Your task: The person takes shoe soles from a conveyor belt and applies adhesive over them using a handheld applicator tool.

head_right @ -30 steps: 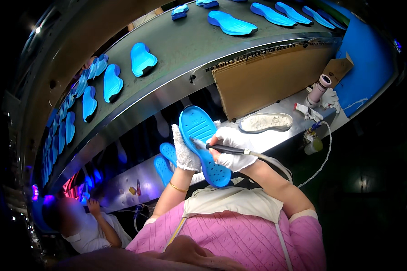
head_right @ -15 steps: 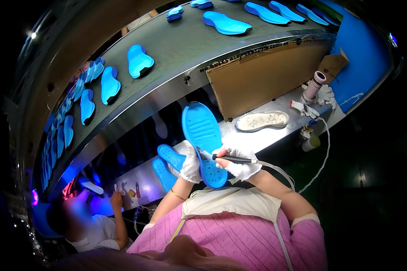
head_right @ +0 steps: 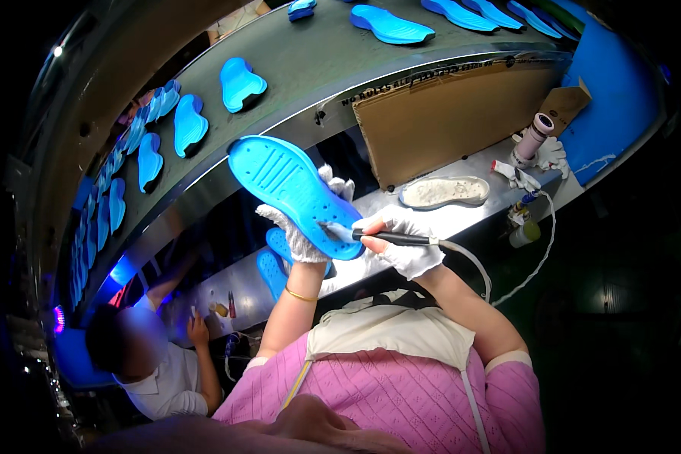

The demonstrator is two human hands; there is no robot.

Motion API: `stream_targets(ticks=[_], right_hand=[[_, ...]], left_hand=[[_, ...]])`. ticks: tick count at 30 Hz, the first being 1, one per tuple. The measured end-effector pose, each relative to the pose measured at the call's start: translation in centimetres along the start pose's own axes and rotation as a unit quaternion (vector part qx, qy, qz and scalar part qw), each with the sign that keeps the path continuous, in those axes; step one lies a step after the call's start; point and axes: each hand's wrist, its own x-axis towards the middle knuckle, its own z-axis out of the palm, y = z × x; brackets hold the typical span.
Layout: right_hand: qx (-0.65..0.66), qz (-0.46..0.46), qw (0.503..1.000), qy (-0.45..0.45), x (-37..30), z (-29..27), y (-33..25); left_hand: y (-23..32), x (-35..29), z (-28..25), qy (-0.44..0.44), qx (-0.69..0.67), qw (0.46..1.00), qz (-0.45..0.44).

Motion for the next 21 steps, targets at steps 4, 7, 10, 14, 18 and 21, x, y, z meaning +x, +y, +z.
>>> stream_targets(ticks=[4,7,10,14,18,21], right_hand=[[-0.041,0.008,0.990,-0.133,0.1,-0.1,-0.2],[0.143,0.166,0.972,-0.088,0.5,-0.5,-0.6],[-0.027,0.044,0.997,-0.060,0.9,-1.0,-0.8],[-0.219,-0.005,0.963,-0.159,1.4,-1.5,-0.9],[-0.179,0.119,0.956,-0.198,2.3,-2.0,-1.9],[-0.102,0.195,0.957,-0.188,2.6,-1.8,-2.8]], left_hand=[[0.9,0.4,0.3,-0.037,0.033,0.999,0.001],[1.7,0.4,0.5,-0.086,0.041,0.995,-0.021],[2.4,0.1,0.7,-0.050,0.141,0.987,-0.060],[3.3,0.5,0.7,-0.080,0.284,0.949,-0.113],[3.8,0.9,0.9,-0.072,0.391,0.905,-0.153],[4.0,1.5,1.5,-0.058,0.402,0.896,-0.177]])
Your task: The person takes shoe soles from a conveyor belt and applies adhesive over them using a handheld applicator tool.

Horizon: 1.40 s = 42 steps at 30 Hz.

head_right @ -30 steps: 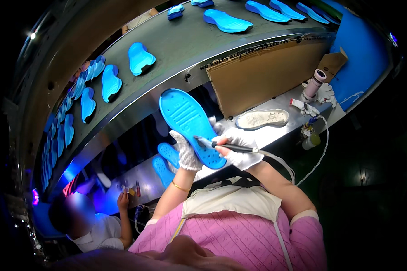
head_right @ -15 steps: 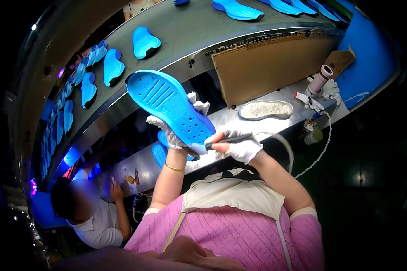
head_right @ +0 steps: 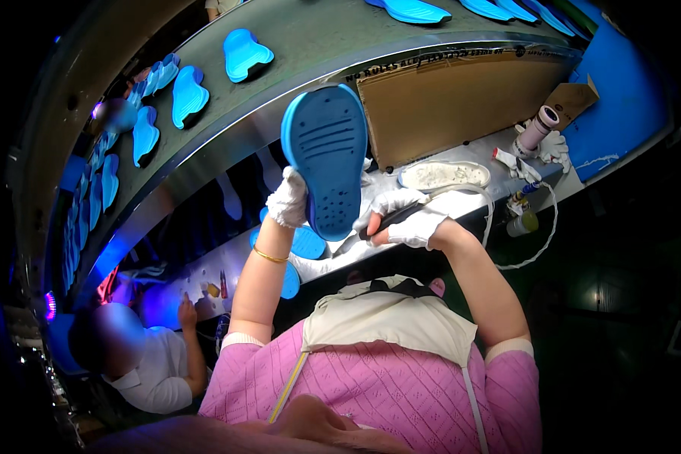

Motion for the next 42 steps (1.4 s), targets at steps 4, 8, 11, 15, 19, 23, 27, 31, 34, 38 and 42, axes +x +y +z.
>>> stream_targets(ticks=[4,8,11,15,19,23,27,31,34,38,42], right_hand=[[-0.112,-0.167,0.978,0.060,0.2,1.1,-0.4],[-0.217,-0.114,0.969,0.018,0.7,1.3,-0.4],[-0.078,-0.089,0.992,0.030,1.0,0.8,-0.5],[-0.247,-0.153,0.956,0.046,1.0,0.2,-0.5],[-0.205,-0.160,0.965,0.044,1.0,-0.4,-0.7],[-0.251,-0.193,0.946,0.074,0.9,-0.6,-0.8],[-0.339,-0.145,0.929,0.036,-0.2,-1.2,-1.2],[-0.061,-0.167,0.979,0.097,-1.5,-2.1,-1.2],[-0.003,-0.171,0.970,0.173,-1.8,-1.7,0.0],[0.016,-0.203,0.957,0.207,-0.8,-0.3,2.1],[0.035,-0.253,0.934,0.249,0.9,0.0,2.1]], left_hand=[[0.9,0.7,0.5,0.071,-0.025,0.994,-0.076],[1.1,1.6,0.7,0.154,0.030,0.978,-0.136],[0.8,2.0,0.6,0.184,0.040,0.968,-0.164],[0.7,1.9,0.5,0.138,0.134,0.970,-0.152],[0.9,1.4,0.5,0.155,0.040,0.969,-0.188],[0.7,1.0,0.6,0.149,0.053,0.972,-0.172],[0.4,0.2,0.5,0.193,0.048,0.969,-0.149],[0.4,-1.6,0.0,0.117,-0.141,0.971,0.153],[0.2,-2.6,-0.8,0.036,-0.356,0.929,0.097],[-2.9,-3.7,0.2,0.097,-0.375,0.917,-0.095],[-7.0,-4.0,2.9,0.094,-0.376,0.921,-0.036]])
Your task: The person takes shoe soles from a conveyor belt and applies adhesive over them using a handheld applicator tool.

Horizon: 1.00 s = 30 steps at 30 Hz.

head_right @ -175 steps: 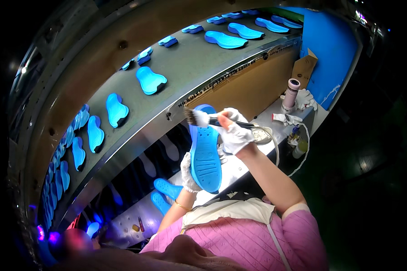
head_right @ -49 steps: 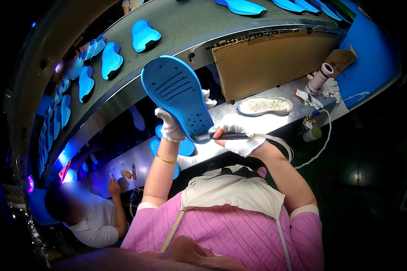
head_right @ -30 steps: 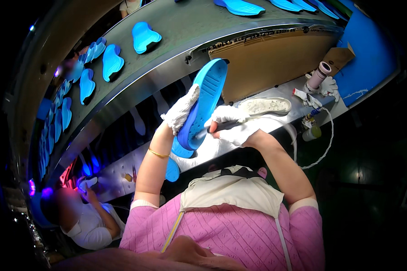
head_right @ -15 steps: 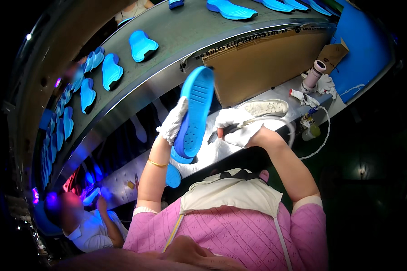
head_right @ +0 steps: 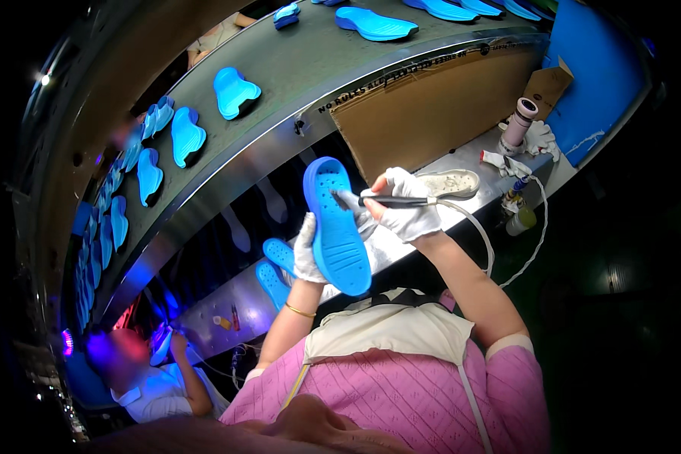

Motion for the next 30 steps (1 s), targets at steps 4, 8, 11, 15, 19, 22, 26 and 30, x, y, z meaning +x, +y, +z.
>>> stream_targets(ticks=[4,8,11,15,19,22,26,30], right_hand=[[-0.076,-0.044,0.996,0.027,0.1,1.5,-0.4],[-0.083,-0.091,0.991,-0.054,-1.6,2.5,-0.9],[-0.055,-0.029,0.998,0.006,-2.1,2.8,-1.0],[-0.242,-0.202,0.946,-0.069,-2.2,3.1,-1.0],[-0.131,0.043,0.985,-0.102,-3.2,3.2,-1.4],[-0.229,-0.153,0.955,-0.112,-3.9,3.7,-1.3],[-0.134,-0.034,0.980,-0.144,-3.6,3.7,-1.1],[-0.096,0.032,0.990,-0.094,-2.1,2.0,-1.5]], left_hand=[[-2.0,0.8,0.1,-0.072,-0.095,0.991,-0.055],[-2.0,1.2,0.1,0.040,-0.027,0.998,0.033],[-1.4,1.2,0.0,-0.091,-0.134,0.987,0.009],[-1.0,1.5,0.3,0.022,0.009,0.997,0.073],[-0.3,1.1,0.5,0.055,0.016,0.993,0.100],[0.5,1.1,0.2,0.051,0.041,0.991,0.115],[1.9,1.1,0.7,0.011,-0.024,0.994,0.109],[1.4,0.0,2.9,-0.045,-0.073,0.990,0.113]])
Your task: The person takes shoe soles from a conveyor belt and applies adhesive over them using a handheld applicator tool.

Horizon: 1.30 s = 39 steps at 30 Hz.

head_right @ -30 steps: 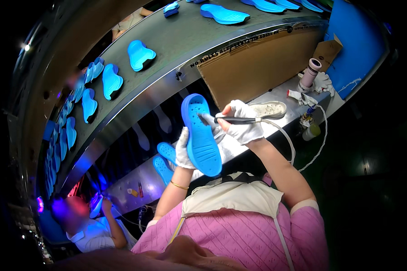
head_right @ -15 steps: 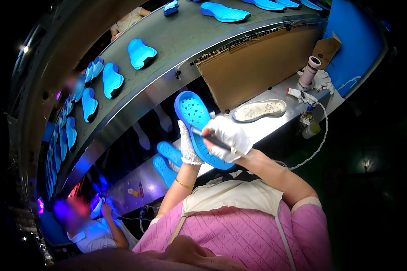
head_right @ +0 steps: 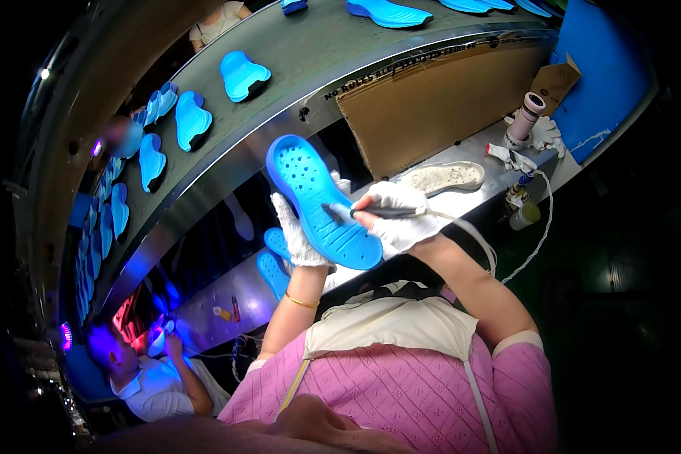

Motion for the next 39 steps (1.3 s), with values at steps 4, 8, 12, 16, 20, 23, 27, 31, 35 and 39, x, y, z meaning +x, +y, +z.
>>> stream_targets(ticks=[4,8,12,16,20,23,27,31,35,39], right_hand=[[0.109,-0.009,0.993,0.037,0.0,-0.3,-0.4],[-0.037,-0.138,0.990,0.012,-1.1,1.7,-0.5],[0.084,0.005,0.996,0.012,-1.7,2.1,-0.2],[0.014,-0.084,0.996,0.032,-1.9,2.6,0.3],[0.038,-0.008,0.999,-0.039,-1.9,3.0,0.7],[0.262,0.120,0.958,-0.004,-1.4,2.1,0.9],[0.084,-0.044,0.995,-0.034,-1.0,1.6,1.1],[-0.025,-0.086,0.995,-0.045,-1.3,2.2,1.0],[0.082,0.078,0.987,-0.115,-1.9,1.7,0.2],[0.112,0.150,0.974,-0.131,-2.0,0.8,-1.2]], left_hand=[[-1.8,-1.4,1.8,-0.054,-0.060,0.997,-0.002],[-1.6,-0.6,1.6,-0.017,0.082,0.996,0.017],[-0.8,0.1,1.1,-0.029,0.082,0.996,0.031],[-0.7,0.0,1.5,-0.028,0.064,0.996,0.057],[0.0,0.4,2.0,-0.043,0.039,0.997,0.047],[0.5,0.5,2.1,-0.053,0.027,0.997,0.048],[1.3,0.6,2.2,-0.055,0.017,0.998,0.031],[2.3,0.8,2.4,-0.051,0.039,0.998,0.003],[3.1,1.1,2.4,-0.064,0.043,0.997,-0.028],[3.5,1.3,2.9,-0.069,0.057,0.995,-0.047]])
